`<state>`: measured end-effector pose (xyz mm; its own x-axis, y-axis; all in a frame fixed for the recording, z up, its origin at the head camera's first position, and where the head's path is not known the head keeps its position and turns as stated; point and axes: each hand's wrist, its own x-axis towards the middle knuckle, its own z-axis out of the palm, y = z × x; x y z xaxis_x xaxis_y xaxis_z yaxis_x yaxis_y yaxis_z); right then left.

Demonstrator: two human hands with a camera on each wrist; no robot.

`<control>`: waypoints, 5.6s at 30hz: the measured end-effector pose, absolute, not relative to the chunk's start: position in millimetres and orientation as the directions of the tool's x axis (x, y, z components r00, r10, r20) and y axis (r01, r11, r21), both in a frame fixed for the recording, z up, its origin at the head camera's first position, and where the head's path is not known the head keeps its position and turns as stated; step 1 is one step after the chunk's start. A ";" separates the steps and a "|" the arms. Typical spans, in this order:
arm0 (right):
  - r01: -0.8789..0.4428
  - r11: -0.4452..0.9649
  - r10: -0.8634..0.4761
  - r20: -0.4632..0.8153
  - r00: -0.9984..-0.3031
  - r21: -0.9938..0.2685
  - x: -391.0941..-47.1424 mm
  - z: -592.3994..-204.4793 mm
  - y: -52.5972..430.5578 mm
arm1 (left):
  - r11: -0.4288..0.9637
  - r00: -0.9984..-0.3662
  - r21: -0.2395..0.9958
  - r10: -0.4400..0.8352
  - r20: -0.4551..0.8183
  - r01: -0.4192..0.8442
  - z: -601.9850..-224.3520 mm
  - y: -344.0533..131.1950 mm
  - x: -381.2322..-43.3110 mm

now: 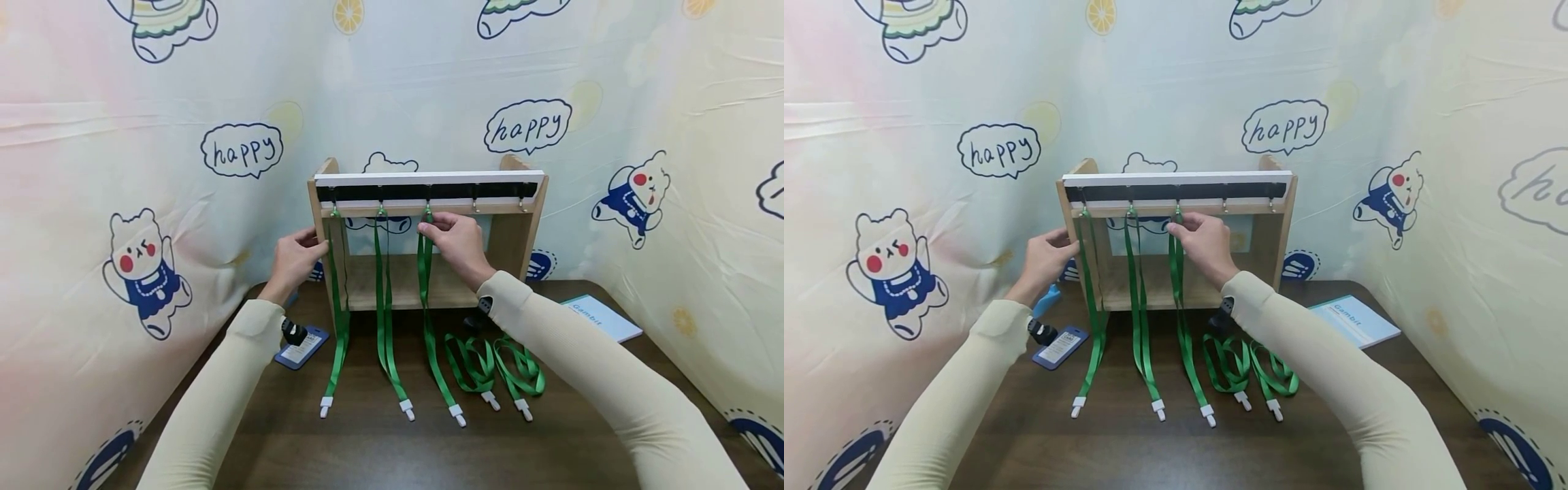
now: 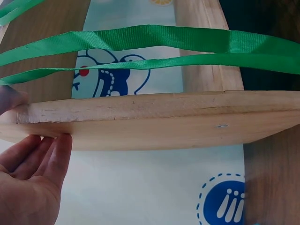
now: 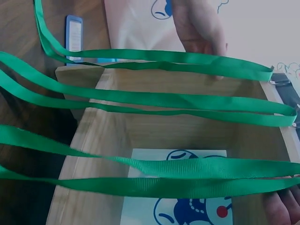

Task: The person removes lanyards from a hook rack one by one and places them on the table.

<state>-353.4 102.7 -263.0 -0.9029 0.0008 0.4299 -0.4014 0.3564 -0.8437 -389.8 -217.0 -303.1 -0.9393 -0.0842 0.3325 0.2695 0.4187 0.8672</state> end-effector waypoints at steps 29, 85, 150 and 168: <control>-0.401 0.131 -0.008 0.403 -0.915 -0.907 -346.0 -263.5 85.1 | 0.406 -0.946 0.878 -0.085 0.312 0.253 -299.3 -216.6 -388.6; -0.444 0.270 -0.142 0.421 -0.896 -0.854 -281.9 -361.6 145.5 | 0.416 -0.941 0.868 -0.078 0.330 0.270 -301.0 -216.4 -389.1; -0.009 0.181 0.156 0.038 -0.987 -0.983 -323.6 -464.0 108.6 | 0.393 -0.943 0.882 -0.092 0.319 0.260 -302.0 -216.0 -389.5; -0.039 0.166 0.180 0.069 -0.981 -0.985 -325.1 -460.2 122.1 | 0.393 -0.947 0.885 -0.087 0.308 0.251 -300.8 -215.1 -389.8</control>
